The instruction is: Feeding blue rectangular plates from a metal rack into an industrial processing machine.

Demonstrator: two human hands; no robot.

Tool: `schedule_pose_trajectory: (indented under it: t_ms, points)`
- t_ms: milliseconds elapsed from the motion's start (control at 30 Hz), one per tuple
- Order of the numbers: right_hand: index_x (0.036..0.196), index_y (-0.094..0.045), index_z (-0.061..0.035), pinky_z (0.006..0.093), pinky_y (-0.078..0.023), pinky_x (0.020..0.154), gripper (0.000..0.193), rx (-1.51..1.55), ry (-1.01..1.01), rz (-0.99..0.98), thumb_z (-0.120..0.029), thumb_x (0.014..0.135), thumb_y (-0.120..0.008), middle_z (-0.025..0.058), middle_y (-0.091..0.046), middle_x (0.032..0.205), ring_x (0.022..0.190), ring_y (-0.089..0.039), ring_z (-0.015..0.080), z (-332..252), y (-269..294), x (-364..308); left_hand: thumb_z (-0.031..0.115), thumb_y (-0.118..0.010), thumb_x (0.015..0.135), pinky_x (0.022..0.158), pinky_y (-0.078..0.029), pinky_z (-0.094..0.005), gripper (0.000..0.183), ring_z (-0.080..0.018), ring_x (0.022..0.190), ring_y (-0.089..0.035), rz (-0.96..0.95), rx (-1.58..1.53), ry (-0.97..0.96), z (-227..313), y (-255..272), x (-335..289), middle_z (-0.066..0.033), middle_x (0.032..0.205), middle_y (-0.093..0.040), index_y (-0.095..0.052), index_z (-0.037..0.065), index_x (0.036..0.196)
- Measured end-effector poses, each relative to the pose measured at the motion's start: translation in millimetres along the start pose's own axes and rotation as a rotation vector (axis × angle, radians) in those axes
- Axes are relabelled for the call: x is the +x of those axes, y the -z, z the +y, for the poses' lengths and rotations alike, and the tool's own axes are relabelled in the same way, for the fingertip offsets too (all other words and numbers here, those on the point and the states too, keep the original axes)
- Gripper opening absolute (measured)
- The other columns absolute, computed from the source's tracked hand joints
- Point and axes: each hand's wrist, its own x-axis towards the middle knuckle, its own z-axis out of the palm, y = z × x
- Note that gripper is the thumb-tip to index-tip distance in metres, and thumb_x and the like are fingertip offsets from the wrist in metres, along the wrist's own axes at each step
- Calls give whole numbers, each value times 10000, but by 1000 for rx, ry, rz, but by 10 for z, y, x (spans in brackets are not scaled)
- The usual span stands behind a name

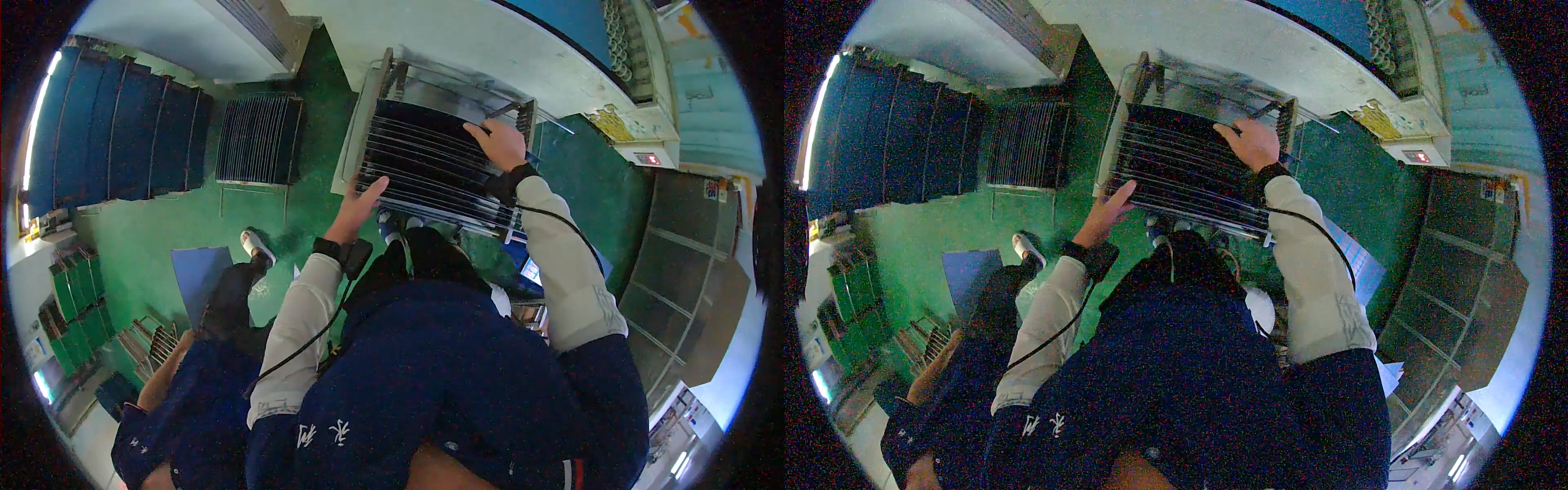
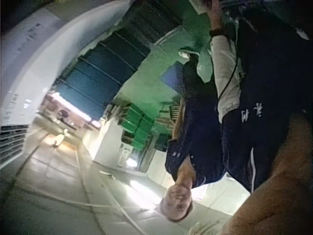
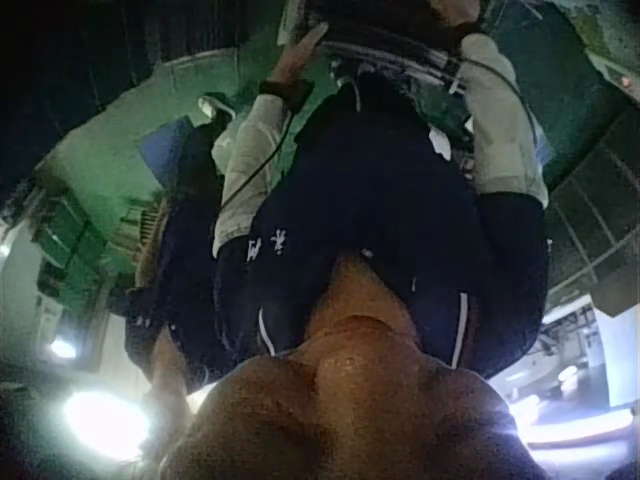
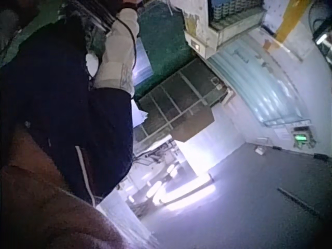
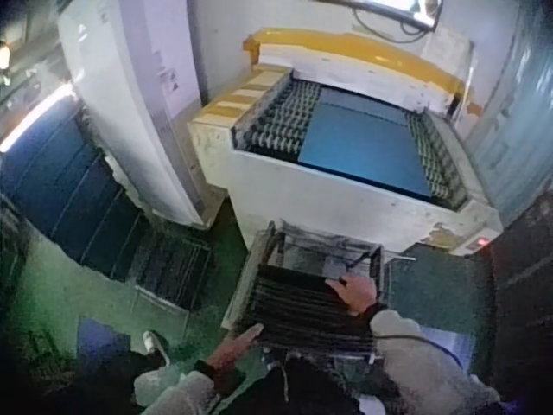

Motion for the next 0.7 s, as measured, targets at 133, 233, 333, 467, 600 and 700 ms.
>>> schedule_pose_trajectory:
  t_ms: [133,233,333,467,600,700]
  points:
    - [899,-714,-45,481,-498,756,605,-45,-29,-43,-632,902,-568,204,-690,897,884,-652,405,-23,8,4,417,-801,833,898,-470,-343,908,-161,1068,-558,-9,-8,-50,3,-9,-7,-63,1272,-582,-310,83,1519]
    - [902,-711,-36,482,-495,766,614,-50,-20,-27,-630,907,-556,206,-690,898,897,-650,406,-50,-19,0,412,-799,836,926,-473,-342,903,-179,1100,-567,29,8,-43,9,2,-26,-75,1277,-587,-320,39,1505]
    - [881,-702,-31,485,-494,765,617,-26,-31,-21,-628,910,-550,208,-690,899,896,-650,410,-30,-54,18,382,-798,843,968,-466,-332,871,-197,1139,-574,20,-65,-104,-77,22,16,-96,1291,-591,-342,7,1484]
    - [835,-705,-31,500,-517,729,639,-60,-26,-18,-650,897,-556,214,-691,869,837,-665,414,-38,-29,25,346,-803,843,1001,-453,-335,852,-202,1161,-574,-55,-187,-205,-237,41,216,-110,1310,-586,-352,0,1478]
    - [824,-696,-33,510,-498,706,576,-78,1,10,-593,906,-587,207,-678,832,815,-657,418,-97,10,-4,338,-809,839,985,-459,-331,844,-190,1155,-571,-16,-226,-194,-213,4,129,-101,1300,-590,-360,3,1470]
    - [803,-700,-34,515,-498,680,577,6,20,60,-595,896,-603,205,-676,815,772,-655,415,-111,15,1,356,-815,831,969,-463,-328,860,-192,1157,-565,-50,-196,-159,-361,93,312,-93,1293,-592,-360,16,1475]
